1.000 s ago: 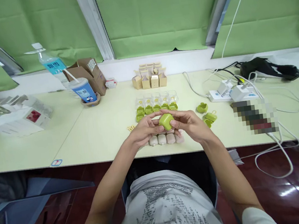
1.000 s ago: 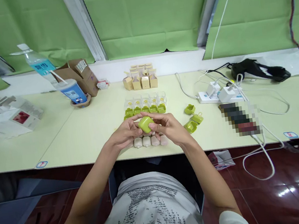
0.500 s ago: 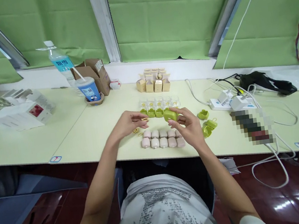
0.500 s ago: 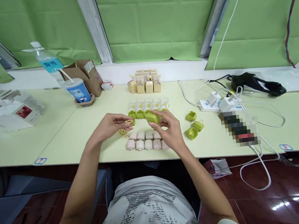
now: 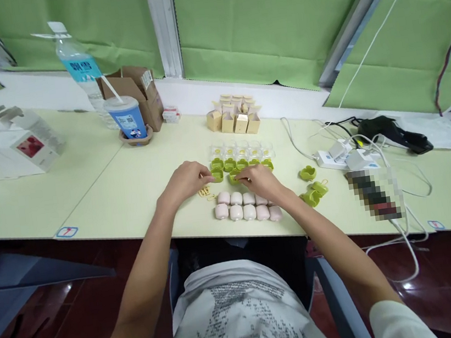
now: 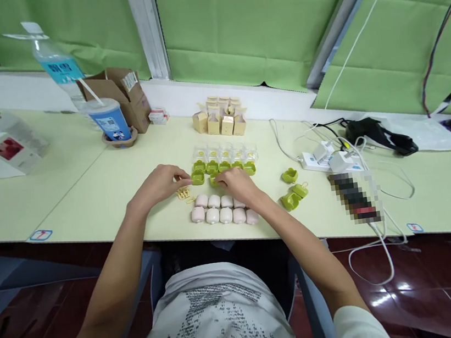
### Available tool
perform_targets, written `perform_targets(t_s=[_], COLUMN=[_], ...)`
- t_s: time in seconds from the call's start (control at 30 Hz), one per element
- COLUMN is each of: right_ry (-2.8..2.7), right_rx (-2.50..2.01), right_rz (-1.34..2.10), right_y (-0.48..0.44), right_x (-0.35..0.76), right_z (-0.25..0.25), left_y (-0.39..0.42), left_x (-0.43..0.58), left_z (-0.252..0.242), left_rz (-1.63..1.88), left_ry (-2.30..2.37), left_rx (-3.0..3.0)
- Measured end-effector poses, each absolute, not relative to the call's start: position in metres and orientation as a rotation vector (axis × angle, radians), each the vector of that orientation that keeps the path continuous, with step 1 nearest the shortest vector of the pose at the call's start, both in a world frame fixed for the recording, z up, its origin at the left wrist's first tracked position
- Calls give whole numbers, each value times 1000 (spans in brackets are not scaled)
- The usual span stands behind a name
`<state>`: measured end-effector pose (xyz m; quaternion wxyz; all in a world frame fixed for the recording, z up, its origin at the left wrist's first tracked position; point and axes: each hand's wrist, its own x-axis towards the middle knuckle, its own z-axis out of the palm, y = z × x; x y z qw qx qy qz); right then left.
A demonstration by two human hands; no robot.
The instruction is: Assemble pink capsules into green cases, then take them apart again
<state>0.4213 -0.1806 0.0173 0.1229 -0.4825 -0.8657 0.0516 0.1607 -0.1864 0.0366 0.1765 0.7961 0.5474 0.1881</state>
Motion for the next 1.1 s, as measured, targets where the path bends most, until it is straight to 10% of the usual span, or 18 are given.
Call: perform_targets(t_s=[0.87,1.1], right_ry=[-2399,-2261], right_rx=[-1127,-851], right_rz=[449,331], right_y=[-177,-263], right_x=[420,435], right_z=[6,75], left_y=[-171,-174], left_x=[172,167], left_z=[14,20], left_rz=[458,637], left_ry=[1649,1618], left_rx=[2149,2130])
